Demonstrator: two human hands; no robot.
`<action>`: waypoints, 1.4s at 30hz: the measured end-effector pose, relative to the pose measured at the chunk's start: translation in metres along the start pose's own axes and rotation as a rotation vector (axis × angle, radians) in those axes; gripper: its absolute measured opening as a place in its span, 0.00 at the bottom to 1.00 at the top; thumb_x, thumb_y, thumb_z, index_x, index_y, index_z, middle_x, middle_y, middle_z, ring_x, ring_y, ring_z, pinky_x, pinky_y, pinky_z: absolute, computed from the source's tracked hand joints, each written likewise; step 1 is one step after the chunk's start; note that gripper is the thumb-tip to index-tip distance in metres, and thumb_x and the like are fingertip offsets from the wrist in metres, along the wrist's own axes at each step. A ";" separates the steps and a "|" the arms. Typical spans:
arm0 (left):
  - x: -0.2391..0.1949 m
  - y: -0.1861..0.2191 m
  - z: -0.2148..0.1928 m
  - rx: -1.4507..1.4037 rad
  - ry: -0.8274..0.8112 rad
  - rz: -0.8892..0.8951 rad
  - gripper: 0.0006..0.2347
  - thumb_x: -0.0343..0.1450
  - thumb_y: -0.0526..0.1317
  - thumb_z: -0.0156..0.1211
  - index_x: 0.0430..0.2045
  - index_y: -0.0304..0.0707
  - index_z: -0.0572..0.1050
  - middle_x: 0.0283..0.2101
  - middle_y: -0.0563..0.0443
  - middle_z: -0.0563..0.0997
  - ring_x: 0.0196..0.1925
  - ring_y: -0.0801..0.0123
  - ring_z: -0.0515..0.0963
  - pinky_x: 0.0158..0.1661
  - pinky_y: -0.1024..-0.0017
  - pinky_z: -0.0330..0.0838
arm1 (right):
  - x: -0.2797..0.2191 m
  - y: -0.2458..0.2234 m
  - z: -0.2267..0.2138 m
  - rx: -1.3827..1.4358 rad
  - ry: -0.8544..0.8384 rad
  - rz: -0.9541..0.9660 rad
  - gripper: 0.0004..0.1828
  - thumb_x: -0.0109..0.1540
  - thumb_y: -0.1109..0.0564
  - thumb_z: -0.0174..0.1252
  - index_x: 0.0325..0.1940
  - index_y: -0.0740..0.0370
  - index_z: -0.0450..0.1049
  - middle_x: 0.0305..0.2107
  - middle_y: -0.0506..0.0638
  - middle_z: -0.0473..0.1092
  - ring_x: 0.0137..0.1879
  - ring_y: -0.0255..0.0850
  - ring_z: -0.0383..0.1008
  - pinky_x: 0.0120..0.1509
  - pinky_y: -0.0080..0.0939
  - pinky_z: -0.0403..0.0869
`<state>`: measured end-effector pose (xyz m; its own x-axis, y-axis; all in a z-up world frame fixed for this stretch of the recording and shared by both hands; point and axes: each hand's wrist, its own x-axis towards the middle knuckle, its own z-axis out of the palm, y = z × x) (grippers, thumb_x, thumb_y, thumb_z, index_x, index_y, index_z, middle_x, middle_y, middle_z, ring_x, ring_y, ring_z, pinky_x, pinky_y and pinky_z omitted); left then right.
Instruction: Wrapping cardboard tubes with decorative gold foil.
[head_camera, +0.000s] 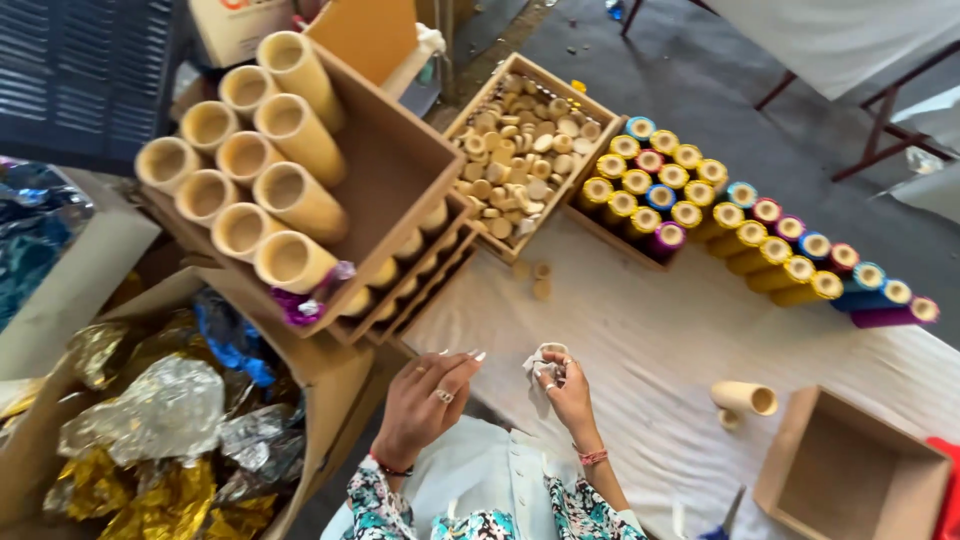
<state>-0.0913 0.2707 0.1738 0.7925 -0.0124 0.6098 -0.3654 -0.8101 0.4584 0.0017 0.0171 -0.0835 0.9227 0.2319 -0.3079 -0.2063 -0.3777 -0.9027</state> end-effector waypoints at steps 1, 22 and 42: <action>0.001 -0.003 -0.010 0.007 -0.001 -0.009 0.14 0.69 0.28 0.62 0.48 0.37 0.75 0.45 0.50 0.82 0.43 0.60 0.82 0.44 0.65 0.77 | 0.002 -0.003 0.008 -0.001 -0.011 0.002 0.20 0.58 0.64 0.64 0.55 0.65 0.74 0.44 0.49 0.72 0.43 0.34 0.76 0.49 0.35 0.76; -0.101 -0.028 -0.070 0.078 -0.136 -0.243 0.15 0.64 0.31 0.63 0.46 0.35 0.78 0.35 0.52 0.82 0.36 0.64 0.81 0.41 0.67 0.74 | 0.140 -0.087 0.112 -0.185 0.281 -0.422 0.11 0.60 0.69 0.61 0.47 0.66 0.74 0.38 0.56 0.73 0.41 0.39 0.76 0.48 0.39 0.75; -0.261 -0.073 -0.154 0.836 0.320 -1.281 0.20 0.65 0.36 0.68 0.52 0.34 0.77 0.56 0.37 0.75 0.57 0.49 0.74 0.55 0.57 0.70 | 0.024 -0.003 0.110 0.249 -0.190 -0.103 0.12 0.68 0.67 0.50 0.55 0.68 0.73 0.42 0.55 0.75 0.45 0.40 0.78 0.50 0.38 0.78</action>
<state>-0.3464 0.4233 0.0805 0.1787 0.9474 0.2655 0.8977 -0.2674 0.3502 -0.0117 0.1224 -0.1209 0.8705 0.4293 -0.2407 -0.2099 -0.1185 -0.9705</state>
